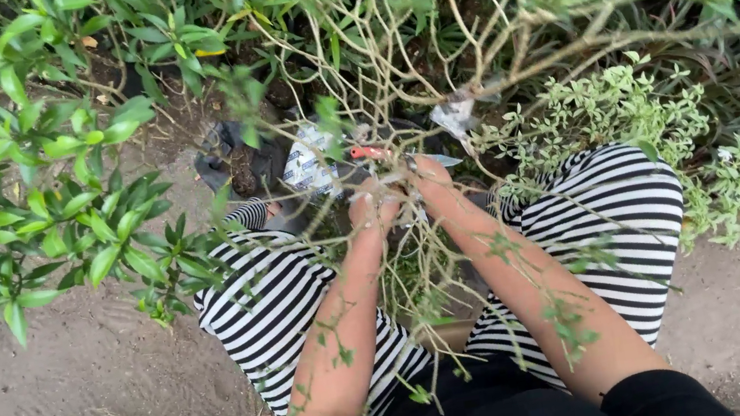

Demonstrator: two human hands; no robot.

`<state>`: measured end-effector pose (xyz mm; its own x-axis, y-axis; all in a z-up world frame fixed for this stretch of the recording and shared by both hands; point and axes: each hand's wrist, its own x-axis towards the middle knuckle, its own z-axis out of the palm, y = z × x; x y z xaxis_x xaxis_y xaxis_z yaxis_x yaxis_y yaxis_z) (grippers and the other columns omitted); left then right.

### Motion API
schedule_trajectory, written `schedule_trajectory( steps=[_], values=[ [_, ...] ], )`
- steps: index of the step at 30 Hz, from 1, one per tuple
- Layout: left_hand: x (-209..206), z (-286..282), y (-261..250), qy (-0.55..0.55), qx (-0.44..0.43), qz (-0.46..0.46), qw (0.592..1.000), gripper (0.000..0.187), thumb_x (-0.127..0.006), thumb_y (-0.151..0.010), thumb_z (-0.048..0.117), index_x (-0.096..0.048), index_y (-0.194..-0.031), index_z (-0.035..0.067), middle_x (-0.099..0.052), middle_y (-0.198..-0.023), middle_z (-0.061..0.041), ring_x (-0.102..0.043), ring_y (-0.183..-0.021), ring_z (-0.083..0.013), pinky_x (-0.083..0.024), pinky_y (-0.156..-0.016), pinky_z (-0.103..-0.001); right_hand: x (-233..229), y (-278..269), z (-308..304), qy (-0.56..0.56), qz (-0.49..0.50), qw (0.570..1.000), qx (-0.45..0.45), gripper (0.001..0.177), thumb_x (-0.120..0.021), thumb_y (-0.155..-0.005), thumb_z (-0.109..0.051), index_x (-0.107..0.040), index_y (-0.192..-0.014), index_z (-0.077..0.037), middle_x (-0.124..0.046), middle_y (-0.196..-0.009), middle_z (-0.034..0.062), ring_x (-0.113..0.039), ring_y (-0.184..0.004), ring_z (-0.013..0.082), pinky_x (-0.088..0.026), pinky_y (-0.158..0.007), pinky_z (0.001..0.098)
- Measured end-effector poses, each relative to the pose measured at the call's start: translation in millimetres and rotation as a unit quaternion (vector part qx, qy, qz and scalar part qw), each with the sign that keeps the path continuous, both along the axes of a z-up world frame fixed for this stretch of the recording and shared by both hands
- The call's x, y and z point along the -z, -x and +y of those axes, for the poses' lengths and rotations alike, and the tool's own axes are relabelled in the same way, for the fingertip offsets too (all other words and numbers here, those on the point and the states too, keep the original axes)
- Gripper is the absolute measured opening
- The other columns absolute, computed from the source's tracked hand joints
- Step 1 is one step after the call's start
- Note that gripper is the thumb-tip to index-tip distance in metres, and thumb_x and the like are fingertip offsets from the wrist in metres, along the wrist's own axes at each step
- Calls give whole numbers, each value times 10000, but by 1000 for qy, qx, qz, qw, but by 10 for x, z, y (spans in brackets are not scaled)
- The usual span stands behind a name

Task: Preparing a plant branch for marcotting by wrapping it with plastic and tying it securely.

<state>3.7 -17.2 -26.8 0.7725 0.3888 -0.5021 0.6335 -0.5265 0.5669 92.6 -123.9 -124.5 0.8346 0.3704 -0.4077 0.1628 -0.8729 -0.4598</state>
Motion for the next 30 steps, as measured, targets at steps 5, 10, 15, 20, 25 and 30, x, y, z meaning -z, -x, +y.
schedule_trajectory(
  steps=[5,10,15,20,25,30],
  values=[
    [866,10,-120,22,-46,-48,998,408,-405,-1028,216,-688,-935,-63,-697,-897,-207,-670,-967,-308,-500,-987,-375,102,-66,67,-42,25,998,45,438,-529,-1031,-404,-617,-1172,2,-651,-1253,227,-609,-1254,369,-484,-1122,410],
    [875,74,-153,-33,30,-91,995,331,-498,-960,320,-717,-928,74,-724,-870,-132,-707,-883,-316,-574,-817,-451,914,-183,-67,-2,8,1000,2,467,-517,-1033,-456,-539,-1288,-66,-568,-1369,167,-520,-1336,315,-401,-1174,421],
    [-51,-10,-93,7,-4,-65,998,259,-624,-863,378,-741,-904,151,-760,-894,-85,-723,-918,-346,-592,-808,-495,1612,-388,-171,50,-18,997,-51,550,-502,-1034,-522,-440,-1438,-155,-462,-1517,87,-405,-1441,246,-294,-1242,434],
    [888,120,-69,17,-5,-41,999,393,-629,-867,423,-675,-1136,140,-737,-1066,-80,-708,-1048,-309,-567,-903,-505,838,-199,-231,95,-58,986,-124,370,-515,-987,-377,-468,-1288,-166,-487,-1287,52,-461,-1183,230,-357,-1004,414],
    [812,96,-46,-13,-19,-46,999,405,-651,-781,452,-702,-1038,143,-745,-1040,-107,-716,-1054,-343,-589,-912,-494,-152,-245,-308,71,-58,985,-145,133,-585,-899,-161,-643,-808,-83,-642,-717,106,-675,-661,321,-546,-551,422],
    [544,-44,9,263,-197,-153,932,455,-598,-896,370,-686,-1206,49,-737,-1206,-104,-712,-1090,-279,-570,-980,-345,-162,-411,-596,-48,84,995,-20,192,-697,-829,-345,-780,-830,-172,-695,-737,89,-690,-692,319,-525,-586,420]
  ],
)
